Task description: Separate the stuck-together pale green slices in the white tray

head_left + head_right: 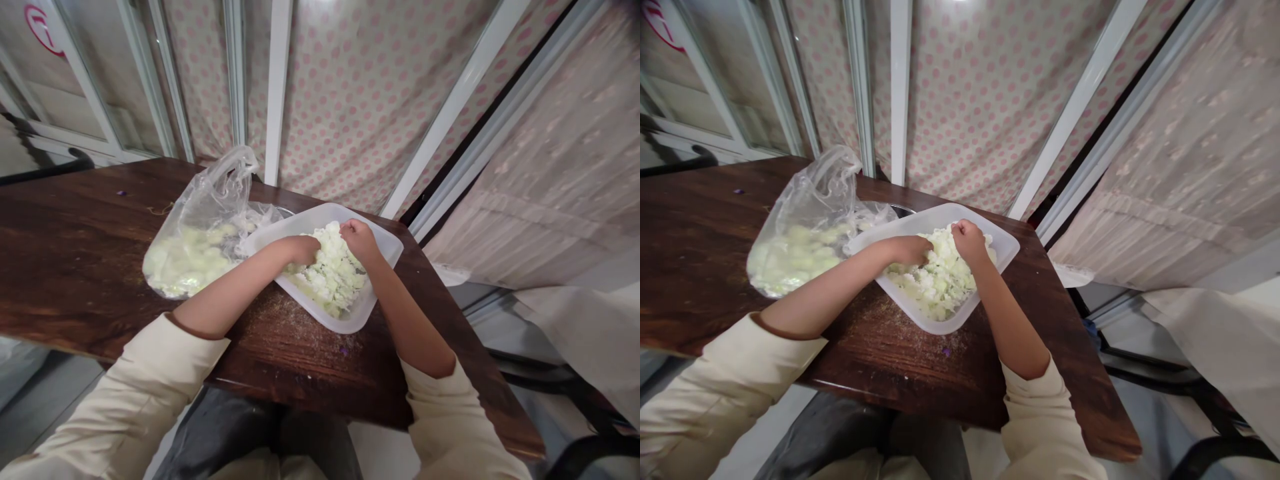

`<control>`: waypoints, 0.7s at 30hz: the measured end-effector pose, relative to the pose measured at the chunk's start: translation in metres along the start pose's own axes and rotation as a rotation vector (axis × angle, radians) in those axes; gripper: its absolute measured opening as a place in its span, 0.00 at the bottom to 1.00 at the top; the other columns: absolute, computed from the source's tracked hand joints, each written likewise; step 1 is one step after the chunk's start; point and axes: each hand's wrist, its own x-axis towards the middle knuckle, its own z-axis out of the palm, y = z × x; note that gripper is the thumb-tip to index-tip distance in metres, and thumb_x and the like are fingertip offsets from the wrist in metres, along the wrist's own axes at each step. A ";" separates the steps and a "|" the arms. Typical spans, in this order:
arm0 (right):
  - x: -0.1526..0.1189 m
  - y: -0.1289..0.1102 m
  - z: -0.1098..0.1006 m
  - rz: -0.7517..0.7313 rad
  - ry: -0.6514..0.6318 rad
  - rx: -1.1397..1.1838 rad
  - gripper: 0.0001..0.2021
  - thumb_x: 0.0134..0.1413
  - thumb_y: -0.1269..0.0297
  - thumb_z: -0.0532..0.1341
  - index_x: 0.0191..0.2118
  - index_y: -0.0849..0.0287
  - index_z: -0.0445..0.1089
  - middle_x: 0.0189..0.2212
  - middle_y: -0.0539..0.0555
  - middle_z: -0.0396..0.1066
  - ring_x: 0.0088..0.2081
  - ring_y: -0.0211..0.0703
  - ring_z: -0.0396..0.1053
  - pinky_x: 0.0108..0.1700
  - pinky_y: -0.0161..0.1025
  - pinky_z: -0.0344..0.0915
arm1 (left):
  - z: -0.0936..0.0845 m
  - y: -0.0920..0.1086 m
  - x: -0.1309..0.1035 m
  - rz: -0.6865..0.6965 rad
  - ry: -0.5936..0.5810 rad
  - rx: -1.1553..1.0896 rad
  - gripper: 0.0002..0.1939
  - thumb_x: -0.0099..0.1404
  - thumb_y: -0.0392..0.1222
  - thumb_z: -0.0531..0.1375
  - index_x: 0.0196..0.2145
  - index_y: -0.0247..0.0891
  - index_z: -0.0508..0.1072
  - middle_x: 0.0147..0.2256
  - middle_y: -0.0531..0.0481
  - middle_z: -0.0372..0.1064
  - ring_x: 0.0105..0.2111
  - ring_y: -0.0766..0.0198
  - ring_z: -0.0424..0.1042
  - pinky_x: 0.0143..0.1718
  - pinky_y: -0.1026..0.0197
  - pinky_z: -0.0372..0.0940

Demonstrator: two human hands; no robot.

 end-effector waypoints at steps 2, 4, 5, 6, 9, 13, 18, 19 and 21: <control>-0.001 0.000 0.001 -0.012 -0.032 -0.003 0.11 0.48 0.57 0.49 0.23 0.58 0.61 0.21 0.49 0.64 0.25 0.37 0.59 0.31 0.36 0.55 | 0.000 -0.001 0.002 -0.003 0.043 0.024 0.18 0.51 0.40 0.56 0.41 0.38 0.70 0.41 0.42 0.70 0.38 0.57 0.67 0.37 0.62 0.58; -0.003 -0.001 0.002 -0.041 -0.104 -0.019 0.13 0.49 0.55 0.49 0.24 0.58 0.62 0.21 0.48 0.63 0.24 0.36 0.58 0.30 0.35 0.55 | 0.000 -0.003 0.004 0.008 0.098 0.029 0.19 0.53 0.44 0.55 0.43 0.36 0.68 0.42 0.41 0.69 0.39 0.56 0.67 0.36 0.62 0.58; -0.005 -0.001 0.002 -0.065 -0.154 -0.031 0.13 0.49 0.54 0.50 0.24 0.58 0.62 0.21 0.49 0.63 0.24 0.36 0.58 0.29 0.35 0.55 | 0.000 -0.003 0.005 0.018 0.125 0.023 0.20 0.53 0.45 0.55 0.43 0.36 0.68 0.41 0.41 0.69 0.38 0.56 0.68 0.35 0.62 0.58; -0.007 -0.002 0.002 -0.092 -0.207 -0.041 0.13 0.48 0.53 0.51 0.25 0.58 0.63 0.22 0.49 0.64 0.25 0.36 0.58 0.30 0.35 0.55 | 0.000 -0.003 0.005 0.027 0.146 0.014 0.19 0.54 0.45 0.55 0.42 0.36 0.69 0.39 0.41 0.70 0.37 0.57 0.68 0.33 0.62 0.58; -0.011 -0.007 0.001 -0.182 -0.343 -0.045 0.11 0.45 0.55 0.54 0.28 0.58 0.65 0.25 0.49 0.66 0.28 0.37 0.60 0.32 0.35 0.56 | -0.002 -0.002 0.005 0.047 0.188 -0.002 0.14 0.55 0.45 0.54 0.36 0.35 0.70 0.33 0.43 0.71 0.32 0.59 0.68 0.29 0.64 0.56; -0.012 -0.011 -0.002 -0.249 -0.345 -0.041 0.08 0.44 0.60 0.56 0.26 0.60 0.65 0.25 0.50 0.65 0.28 0.36 0.60 0.33 0.34 0.55 | -0.003 -0.002 0.005 0.026 0.214 -0.020 0.13 0.54 0.46 0.55 0.34 0.35 0.69 0.31 0.44 0.70 0.31 0.59 0.68 0.28 0.63 0.55; -0.008 -0.006 -0.002 -0.226 -0.279 -0.042 0.08 0.45 0.62 0.54 0.22 0.60 0.63 0.19 0.47 0.60 0.25 0.35 0.56 0.30 0.34 0.53 | 0.000 -0.004 0.010 0.016 0.249 -0.048 0.14 0.55 0.46 0.54 0.35 0.34 0.69 0.31 0.44 0.69 0.31 0.59 0.67 0.29 0.62 0.55; -0.008 -0.005 -0.002 -0.219 -0.260 -0.048 0.08 0.45 0.62 0.54 0.21 0.60 0.62 0.19 0.47 0.59 0.24 0.35 0.55 0.30 0.34 0.52 | 0.000 -0.005 0.010 0.022 0.265 -0.060 0.14 0.56 0.46 0.54 0.35 0.33 0.69 0.31 0.44 0.69 0.31 0.59 0.67 0.29 0.62 0.55; -0.007 -0.002 -0.001 -0.207 -0.231 -0.064 0.09 0.46 0.62 0.53 0.20 0.59 0.59 0.18 0.46 0.58 0.24 0.34 0.54 0.29 0.34 0.51 | 0.000 -0.004 0.011 0.026 0.286 -0.103 0.13 0.56 0.45 0.53 0.35 0.33 0.69 0.30 0.46 0.68 0.30 0.61 0.66 0.30 0.63 0.54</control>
